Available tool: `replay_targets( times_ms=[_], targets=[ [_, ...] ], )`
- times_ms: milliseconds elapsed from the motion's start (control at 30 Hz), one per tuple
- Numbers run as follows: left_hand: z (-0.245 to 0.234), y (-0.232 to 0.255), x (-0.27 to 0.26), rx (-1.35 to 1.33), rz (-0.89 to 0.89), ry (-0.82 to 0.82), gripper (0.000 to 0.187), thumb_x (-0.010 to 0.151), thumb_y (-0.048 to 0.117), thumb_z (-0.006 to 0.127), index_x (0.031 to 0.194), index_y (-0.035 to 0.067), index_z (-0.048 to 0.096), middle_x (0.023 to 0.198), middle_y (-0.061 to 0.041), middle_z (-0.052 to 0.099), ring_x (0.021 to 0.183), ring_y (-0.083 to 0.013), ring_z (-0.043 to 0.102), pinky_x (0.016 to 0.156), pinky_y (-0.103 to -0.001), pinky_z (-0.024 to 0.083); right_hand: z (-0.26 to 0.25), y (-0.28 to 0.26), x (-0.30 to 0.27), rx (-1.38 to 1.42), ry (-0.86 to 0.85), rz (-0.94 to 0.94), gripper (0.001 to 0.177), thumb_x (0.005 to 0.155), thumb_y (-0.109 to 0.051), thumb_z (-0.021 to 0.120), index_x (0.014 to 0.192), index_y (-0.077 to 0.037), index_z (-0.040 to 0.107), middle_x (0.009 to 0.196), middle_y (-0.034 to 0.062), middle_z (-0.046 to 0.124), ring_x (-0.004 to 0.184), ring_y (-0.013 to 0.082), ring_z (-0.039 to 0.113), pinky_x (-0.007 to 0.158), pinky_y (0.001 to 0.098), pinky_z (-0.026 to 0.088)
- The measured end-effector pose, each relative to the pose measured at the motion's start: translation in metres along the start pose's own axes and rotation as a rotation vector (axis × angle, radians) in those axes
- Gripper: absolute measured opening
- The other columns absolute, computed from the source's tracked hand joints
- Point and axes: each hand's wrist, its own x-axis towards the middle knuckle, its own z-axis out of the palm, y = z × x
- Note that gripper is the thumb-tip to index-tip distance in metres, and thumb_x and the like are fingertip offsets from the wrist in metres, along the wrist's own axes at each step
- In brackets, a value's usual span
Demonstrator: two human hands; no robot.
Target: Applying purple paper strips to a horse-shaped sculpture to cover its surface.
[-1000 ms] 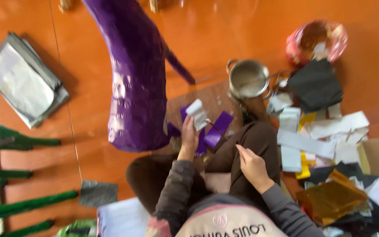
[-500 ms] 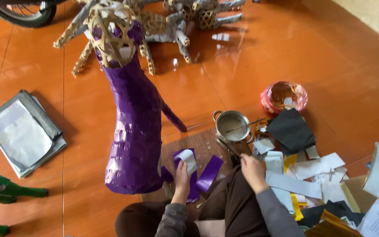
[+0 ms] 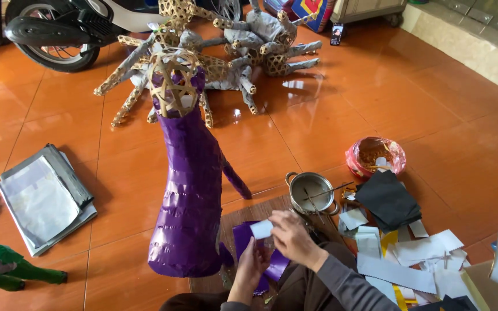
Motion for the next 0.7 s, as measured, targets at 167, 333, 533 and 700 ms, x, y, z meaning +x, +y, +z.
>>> replay_targets(
  times_ms=[167, 333, 533, 700],
  targets=[
    [0.010, 0.047, -0.066, 0.907, 0.728, 0.046, 0.057, 0.080, 0.024, 0.066, 0.134, 0.015, 0.049, 0.132, -0.004, 0.056, 0.123, -0.0189, 0.053, 0.105, -0.032, 0.040, -0.071, -0.030, 0.060, 0.268, -0.113, -0.034, 0.008, 0.082, 0.001, 0.060, 0.078, -0.004, 0.065, 0.111, 0.0149, 0.063, 0.116, 0.0318, 0.055, 0.102, 0.0434, 0.041],
    [0.000, 0.068, -0.100, 0.975, 1.151, 0.017, 0.030, 0.069, 0.005, 0.081, 0.095, 0.012, 0.069, 0.112, -0.006, 0.067, 0.106, -0.0208, 0.065, 0.094, -0.031, 0.048, -0.122, -0.036, 0.100, 0.754, -0.108, 0.027, 0.005, 0.090, -0.006, 0.059, 0.088, -0.006, 0.064, 0.117, 0.0113, 0.063, 0.117, 0.0293, 0.059, 0.100, 0.0422, 0.046],
    [0.030, 0.160, -0.183, 0.567, 1.109, -0.108, 0.016, 0.078, -0.004, 0.074, 0.092, 0.004, 0.074, 0.092, -0.007, 0.074, 0.086, -0.0148, 0.067, 0.079, -0.025, 0.053, -0.097, -0.005, 0.143, 1.126, 0.039, 0.190, 0.007, 0.089, -0.004, 0.065, 0.094, -0.006, 0.069, 0.107, 0.0119, 0.066, 0.103, 0.0240, 0.066, 0.089, 0.0331, 0.055],
    [0.061, 0.278, -0.172, 0.774, 1.483, -0.029, 0.021, 0.076, -0.008, 0.066, 0.088, 0.008, 0.073, 0.077, -0.006, 0.068, 0.078, -0.0135, 0.062, 0.077, -0.032, 0.053, -0.072, -0.013, 0.239, 1.240, 0.341, 0.306, 0.007, 0.087, 0.004, 0.060, 0.085, 0.002, 0.066, 0.081, 0.0096, 0.062, 0.079, 0.0185, 0.062, 0.081, 0.0369, 0.056]
  ],
)
